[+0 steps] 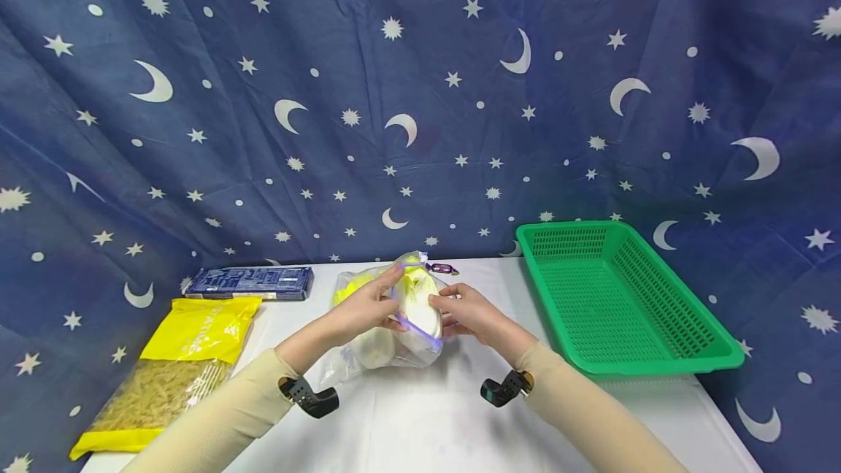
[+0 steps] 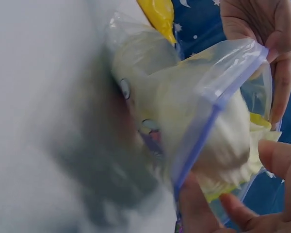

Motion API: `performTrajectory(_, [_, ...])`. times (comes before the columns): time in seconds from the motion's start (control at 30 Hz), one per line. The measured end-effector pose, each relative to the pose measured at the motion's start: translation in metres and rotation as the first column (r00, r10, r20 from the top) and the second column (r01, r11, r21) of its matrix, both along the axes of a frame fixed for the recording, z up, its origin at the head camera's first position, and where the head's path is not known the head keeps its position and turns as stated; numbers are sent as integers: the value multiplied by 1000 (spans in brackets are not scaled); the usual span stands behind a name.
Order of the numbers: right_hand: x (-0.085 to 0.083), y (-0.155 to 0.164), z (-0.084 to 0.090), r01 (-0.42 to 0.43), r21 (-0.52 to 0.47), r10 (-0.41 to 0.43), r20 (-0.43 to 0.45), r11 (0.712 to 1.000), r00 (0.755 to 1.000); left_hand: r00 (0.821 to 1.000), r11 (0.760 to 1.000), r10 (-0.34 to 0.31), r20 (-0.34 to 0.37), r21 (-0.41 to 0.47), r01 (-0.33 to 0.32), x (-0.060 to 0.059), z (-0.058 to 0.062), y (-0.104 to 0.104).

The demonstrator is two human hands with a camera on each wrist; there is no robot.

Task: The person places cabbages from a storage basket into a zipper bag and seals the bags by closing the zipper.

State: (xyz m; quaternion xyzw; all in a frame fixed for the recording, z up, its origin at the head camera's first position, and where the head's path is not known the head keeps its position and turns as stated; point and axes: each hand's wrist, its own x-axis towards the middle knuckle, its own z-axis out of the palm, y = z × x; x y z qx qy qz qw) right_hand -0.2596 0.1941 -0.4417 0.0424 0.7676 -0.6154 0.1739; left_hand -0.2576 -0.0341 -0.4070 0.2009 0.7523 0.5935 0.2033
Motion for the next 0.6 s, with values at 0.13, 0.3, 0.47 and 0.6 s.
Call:
performTrajectory(0.13, [1, 6, -3, 71, 9, -69, -136, 997, 988, 1000, 1000, 1, 13, 20, -2, -1, 1, -2])
performTrajectory(0.3, [2, 12, -12, 167, -13, -166, -220, 986, 961, 1000, 1000, 1, 16, 16, -1, -1, 1, -4])
performTrajectory(0.47, [11, 10, -25, 171, -81, -182, -154, 982, 971, 1000, 1000, 1, 15, 28, -2, 0, 1, -6])
performTrajectory(0.6, [15, 6, -33, 164, -152, -185, -137, 975, 973, 1000, 999, 14, 15, 41, -15, 0, 4, -6])
